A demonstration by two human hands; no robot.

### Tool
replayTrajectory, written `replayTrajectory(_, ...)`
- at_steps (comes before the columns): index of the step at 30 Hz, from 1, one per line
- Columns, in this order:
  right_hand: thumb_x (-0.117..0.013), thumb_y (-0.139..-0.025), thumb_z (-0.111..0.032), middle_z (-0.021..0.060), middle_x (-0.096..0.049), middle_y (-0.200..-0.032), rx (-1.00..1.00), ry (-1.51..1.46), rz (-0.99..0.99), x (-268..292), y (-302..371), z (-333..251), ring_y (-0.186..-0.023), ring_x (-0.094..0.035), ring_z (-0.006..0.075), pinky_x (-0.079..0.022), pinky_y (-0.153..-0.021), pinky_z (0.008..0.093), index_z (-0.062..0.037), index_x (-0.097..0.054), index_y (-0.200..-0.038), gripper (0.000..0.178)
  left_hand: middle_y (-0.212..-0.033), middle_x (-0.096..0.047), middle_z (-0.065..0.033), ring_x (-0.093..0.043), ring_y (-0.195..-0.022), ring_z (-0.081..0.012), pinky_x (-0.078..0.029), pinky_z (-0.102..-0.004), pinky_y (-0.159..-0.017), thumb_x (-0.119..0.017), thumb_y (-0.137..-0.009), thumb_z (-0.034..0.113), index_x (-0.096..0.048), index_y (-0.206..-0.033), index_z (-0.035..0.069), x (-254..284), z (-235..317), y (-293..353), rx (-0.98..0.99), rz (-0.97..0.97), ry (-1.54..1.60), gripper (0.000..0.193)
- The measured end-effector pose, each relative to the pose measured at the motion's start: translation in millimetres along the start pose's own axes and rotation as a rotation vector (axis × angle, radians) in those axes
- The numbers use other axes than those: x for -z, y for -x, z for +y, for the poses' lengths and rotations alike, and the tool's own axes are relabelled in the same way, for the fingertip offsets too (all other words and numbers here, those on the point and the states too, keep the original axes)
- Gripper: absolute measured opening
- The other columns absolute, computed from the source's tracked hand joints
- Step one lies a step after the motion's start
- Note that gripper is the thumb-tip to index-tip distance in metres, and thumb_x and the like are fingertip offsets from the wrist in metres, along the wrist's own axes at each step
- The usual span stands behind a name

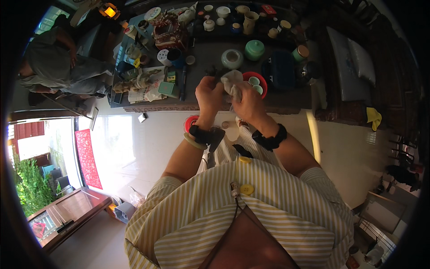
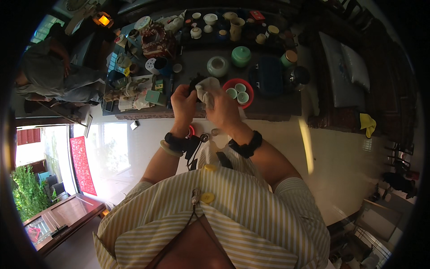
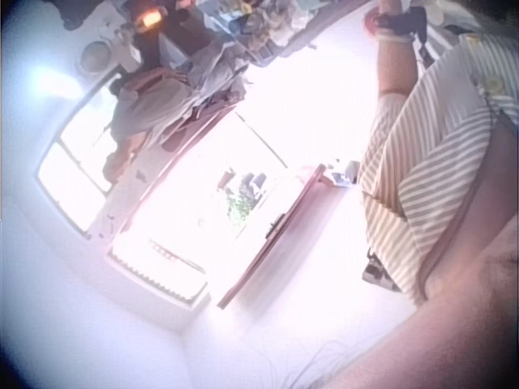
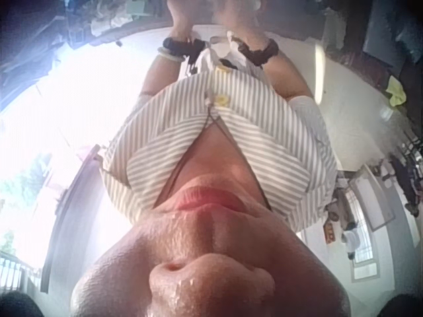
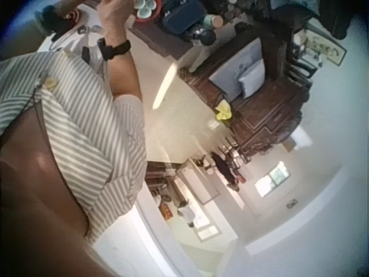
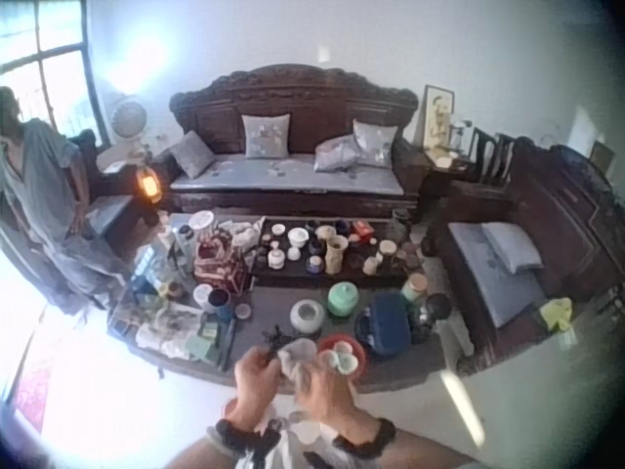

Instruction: The person wipes various small tea cups and a red tray using a white cloth.

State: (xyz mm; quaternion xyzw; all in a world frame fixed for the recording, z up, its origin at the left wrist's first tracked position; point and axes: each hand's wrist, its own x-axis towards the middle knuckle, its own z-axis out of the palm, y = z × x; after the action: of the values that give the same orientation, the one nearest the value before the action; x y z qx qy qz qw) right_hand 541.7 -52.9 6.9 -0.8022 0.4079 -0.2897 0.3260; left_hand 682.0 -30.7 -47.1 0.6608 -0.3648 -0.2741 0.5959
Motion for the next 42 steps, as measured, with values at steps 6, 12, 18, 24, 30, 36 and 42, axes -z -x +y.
replayTrajectory(6,-0.067,-0.075,-0.008,0.0175,-0.063,-0.093,-0.013,-0.455,-0.066,-16,13,14,-0.090,-0.062,0.0347,-0.050,-0.077,0.0392,-0.0002,-0.062,-0.103,0.029,-0.077,-0.063,-0.0026,-0.057,-0.069,-0.0071,-0.045,-0.0215,-0.057,-0.065,-0.082,0.004,-0.061,-0.091,-0.003,1,-10,-3,0.028,0.018,0.084,0.012)
replayTrajectory(12,-0.064,-0.082,-0.012,0.0148,-0.062,-0.094,-0.114,-0.333,0.125,22,2,26,-0.091,-0.063,0.0319,-0.050,-0.079,0.0376,0.0001,-0.058,-0.112,0.032,-0.085,-0.064,-0.0043,-0.061,-0.072,-0.0100,-0.051,-0.0226,-0.060,-0.062,-0.087,0.006,-0.057,-0.096,-0.001,5,-4,-3,0.232,-0.100,0.367,0.013)
replayTrajectory(18,-0.057,-0.082,-0.008,0.0184,-0.058,-0.105,0.003,0.095,-0.144,15,-1,11,-0.095,-0.059,0.0370,-0.049,-0.079,0.0429,-0.0096,-0.060,-0.115,0.033,-0.086,-0.062,-0.0048,-0.059,-0.075,-0.0099,-0.050,-0.0226,-0.065,-0.061,-0.088,0.006,-0.053,-0.098,-0.001,2,-5,2,0.100,-0.079,0.334,0.014)
replayTrajectory(24,-0.057,-0.078,-0.003,0.0123,-0.063,-0.090,-0.161,-0.232,-0.400,6,19,26,-0.083,-0.063,0.0293,-0.050,-0.072,0.0368,-0.0048,-0.065,-0.100,0.023,-0.086,-0.059,-0.0031,-0.054,-0.078,-0.0078,-0.044,-0.0216,-0.067,-0.061,-0.084,0.002,-0.052,-0.098,-0.001,-1,2,-2,0.161,-0.057,0.398,0.016)
replayTrajectory(30,-0.063,-0.080,-0.008,0.0072,-0.067,-0.090,-0.185,-0.574,0.135,20,16,46,-0.078,-0.065,0.0160,-0.053,-0.067,0.0299,-0.0032,-0.057,-0.111,0.032,-0.084,-0.061,-0.0048,-0.056,-0.076,-0.0089,-0.045,-0.0226,-0.067,-0.062,-0.084,0.003,-0.056,-0.097,-0.003,1,-23,-1,0.139,-0.119,0.191,0.015)
replayTrajectory(36,-0.065,-0.074,-0.016,0.0200,-0.065,-0.096,-0.108,0.141,-0.209,15,40,84,-0.083,-0.062,0.0413,-0.052,-0.077,0.0432,-0.0042,-0.060,-0.110,0.038,-0.087,-0.064,-0.0079,-0.059,-0.076,-0.0138,-0.048,-0.0280,-0.066,-0.062,-0.080,0.004,-0.057,-0.101,-0.006,-4,-54,17,0.263,-0.296,0.124,0.023)
replayTrajectory(42,-0.066,-0.073,-0.021,0.0219,-0.067,-0.096,-0.723,0.249,-0.349,63,133,184,-0.090,-0.065,0.0344,-0.051,-0.079,0.0408,0.0018,-0.064,-0.105,0.039,-0.082,-0.069,-0.0150,-0.067,-0.074,-0.0202,-0.053,-0.0332,-0.064,-0.065,-0.077,0.009,-0.065,-0.096,-0.006,-16,-179,25,0.405,-0.393,0.092,0.024)
